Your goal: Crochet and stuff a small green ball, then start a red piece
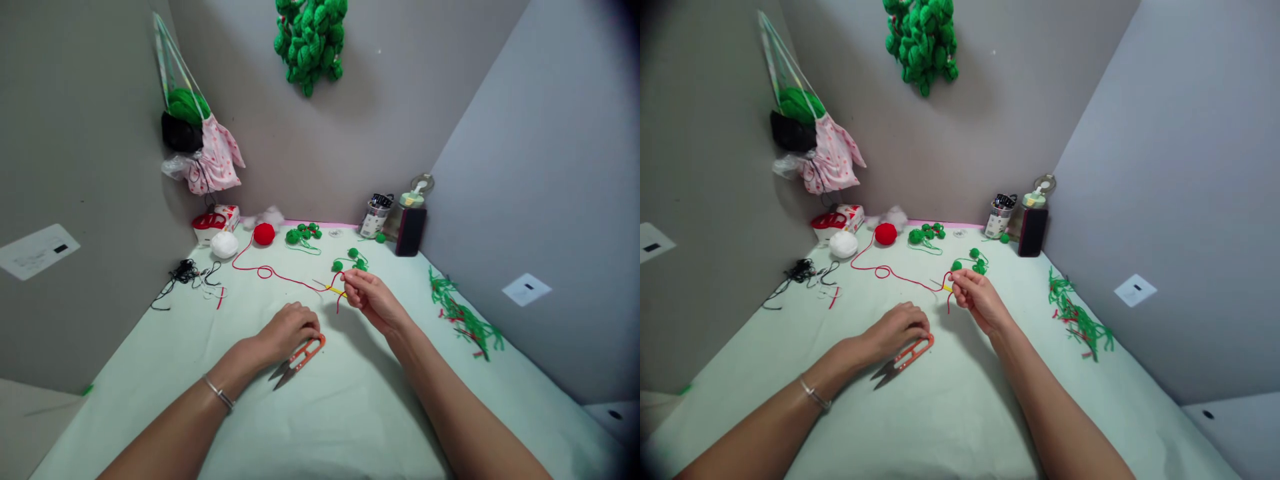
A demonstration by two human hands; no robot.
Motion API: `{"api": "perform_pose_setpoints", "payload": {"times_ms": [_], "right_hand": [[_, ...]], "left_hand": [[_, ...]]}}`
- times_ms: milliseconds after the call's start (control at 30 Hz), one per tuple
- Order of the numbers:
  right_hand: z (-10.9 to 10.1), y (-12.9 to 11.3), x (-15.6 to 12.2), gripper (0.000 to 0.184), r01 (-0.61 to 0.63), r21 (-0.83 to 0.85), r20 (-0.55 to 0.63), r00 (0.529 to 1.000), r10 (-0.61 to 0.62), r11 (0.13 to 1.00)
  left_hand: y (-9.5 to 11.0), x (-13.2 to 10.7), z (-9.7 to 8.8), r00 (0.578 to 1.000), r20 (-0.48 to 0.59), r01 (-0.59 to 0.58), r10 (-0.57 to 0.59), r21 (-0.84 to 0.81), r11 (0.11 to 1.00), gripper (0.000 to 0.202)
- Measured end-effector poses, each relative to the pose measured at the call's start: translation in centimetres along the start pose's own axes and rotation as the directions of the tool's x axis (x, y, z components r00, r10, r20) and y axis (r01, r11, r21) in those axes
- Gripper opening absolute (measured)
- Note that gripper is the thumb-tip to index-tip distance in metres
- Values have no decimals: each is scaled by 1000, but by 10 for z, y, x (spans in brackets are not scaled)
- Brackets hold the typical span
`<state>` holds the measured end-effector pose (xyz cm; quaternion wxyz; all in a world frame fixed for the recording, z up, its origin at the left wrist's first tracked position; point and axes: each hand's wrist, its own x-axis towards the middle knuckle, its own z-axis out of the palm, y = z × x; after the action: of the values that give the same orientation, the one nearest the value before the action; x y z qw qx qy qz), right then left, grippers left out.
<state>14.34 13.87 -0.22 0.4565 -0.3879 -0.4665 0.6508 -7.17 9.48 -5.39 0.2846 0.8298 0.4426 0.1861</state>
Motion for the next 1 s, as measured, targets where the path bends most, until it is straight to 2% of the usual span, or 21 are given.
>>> {"api": "perform_pose_setpoints", "payload": {"times_ms": [100,233,333,400,500,567,633,700,767,833,867,900,933,1000], "right_hand": [[0,1,-1,37,-8,-12,9,1000,8,1000],[1,1,-2,37,-10,-25,7,1000,10,1000],[1,0,-3,37,-6,-28,4,1000,6,1000],[1,0,-4,36,-1,-30,3,1000,1,1000],[1,0,-4,35,5,-37,3,1000,-4,999],[1,1,-4,36,2,-45,4,1000,-2,999],[2,1,-4,36,0,-52,6,1000,1,999],[3,1,-5,36,1,-60,9,1000,0,998],[3,0,-5,36,5,-70,13,1000,-5,998],[5,-1,-6,35,15,-88,21,1000,-13,996],[7,-1,-6,35,23,-99,23,1000,-21,995],[10,0,-7,35,35,-113,24,999,-33,993],[13,0,-9,34,50,-128,24,999,-47,991],[23,3,-14,32,78,-158,33,997,-74,984]], "left_hand": [[-7,-8,-10,998,-41,52,-53,-14,999,32],[-3,-12,-15,987,-130,81,-93,-97,992,21],[-1,-14,-22,977,-185,78,-106,-157,985,28],[-2,-15,-25,978,-181,75,-104,-157,985,24],[-9,-16,-25,989,-121,72,-85,-105,992,13],[-17,-16,-27,991,-103,84,-91,-69,994,19],[-29,-19,-38,977,-161,130,-137,-55,990,29],[-43,-26,-58,928,-299,211,-224,-74,975,32],[-51,-34,-80,837,-452,274,-308,-141,951,30],[-49,-37,-90,756,-547,267,-359,-242,933,29],[-43,-37,-89,734,-564,245,-379,-300,922,32],[-33,-35,-82,736,-551,215,-393,-361,908,35],[-22,-31,-72,765,-508,178,-395,-423,888,38],[3,-22,-47,849,-381,110,-365,-549,829,41]]}}
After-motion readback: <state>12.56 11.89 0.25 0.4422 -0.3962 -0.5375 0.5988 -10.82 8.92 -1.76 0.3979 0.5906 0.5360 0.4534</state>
